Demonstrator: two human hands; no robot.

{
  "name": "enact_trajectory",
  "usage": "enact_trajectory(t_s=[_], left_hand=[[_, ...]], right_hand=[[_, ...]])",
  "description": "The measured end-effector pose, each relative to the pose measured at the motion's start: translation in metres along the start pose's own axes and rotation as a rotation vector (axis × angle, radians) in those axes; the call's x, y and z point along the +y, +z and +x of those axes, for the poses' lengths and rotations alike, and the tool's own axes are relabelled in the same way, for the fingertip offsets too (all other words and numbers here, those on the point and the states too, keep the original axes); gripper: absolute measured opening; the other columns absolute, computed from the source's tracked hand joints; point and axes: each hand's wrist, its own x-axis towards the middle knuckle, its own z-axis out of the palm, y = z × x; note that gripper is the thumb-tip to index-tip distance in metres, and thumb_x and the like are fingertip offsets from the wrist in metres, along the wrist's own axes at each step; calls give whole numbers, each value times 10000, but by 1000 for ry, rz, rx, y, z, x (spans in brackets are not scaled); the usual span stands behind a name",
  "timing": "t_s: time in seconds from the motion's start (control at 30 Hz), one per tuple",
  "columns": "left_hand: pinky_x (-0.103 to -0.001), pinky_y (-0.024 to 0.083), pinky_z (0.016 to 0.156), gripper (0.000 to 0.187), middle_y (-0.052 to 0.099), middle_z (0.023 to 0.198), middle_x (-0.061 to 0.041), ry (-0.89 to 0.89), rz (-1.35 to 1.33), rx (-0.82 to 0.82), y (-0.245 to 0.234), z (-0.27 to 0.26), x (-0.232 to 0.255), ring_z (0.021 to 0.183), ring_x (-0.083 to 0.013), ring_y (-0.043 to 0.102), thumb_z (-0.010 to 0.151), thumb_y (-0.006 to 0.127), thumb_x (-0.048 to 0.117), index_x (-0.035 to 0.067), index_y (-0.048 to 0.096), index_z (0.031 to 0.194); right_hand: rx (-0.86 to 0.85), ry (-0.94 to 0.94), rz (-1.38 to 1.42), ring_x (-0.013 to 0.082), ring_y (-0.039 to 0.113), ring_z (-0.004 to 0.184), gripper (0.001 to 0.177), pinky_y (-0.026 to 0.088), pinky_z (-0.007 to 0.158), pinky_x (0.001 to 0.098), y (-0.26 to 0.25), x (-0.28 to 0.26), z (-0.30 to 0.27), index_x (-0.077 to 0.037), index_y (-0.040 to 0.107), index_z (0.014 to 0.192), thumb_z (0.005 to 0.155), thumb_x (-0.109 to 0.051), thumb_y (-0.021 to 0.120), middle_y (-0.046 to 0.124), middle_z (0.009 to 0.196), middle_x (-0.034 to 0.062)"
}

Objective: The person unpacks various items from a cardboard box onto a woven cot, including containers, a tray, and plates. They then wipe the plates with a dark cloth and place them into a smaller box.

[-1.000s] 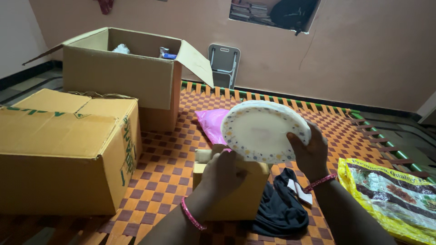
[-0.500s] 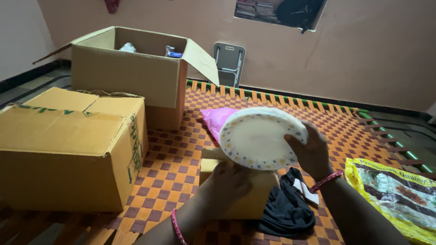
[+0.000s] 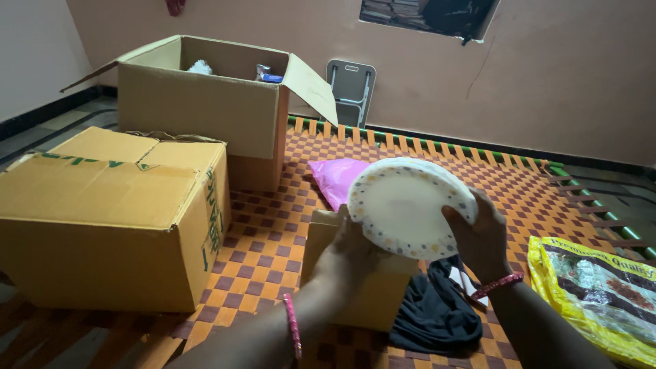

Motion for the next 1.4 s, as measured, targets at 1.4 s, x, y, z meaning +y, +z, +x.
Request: enact_trajectory(t_s=[1.4], left_hand=[[-324,547,961,433,664,1224,-62,-376,-1515,-379,45,-63,-87,1110,-199,657,730,857,243,125,739,1130]], right_hand=[[-1074,-455,-428,310,696,998,382,573,843,438,73,-93,-6,-111,660,1157,824,-264,768,684,1098,105]])
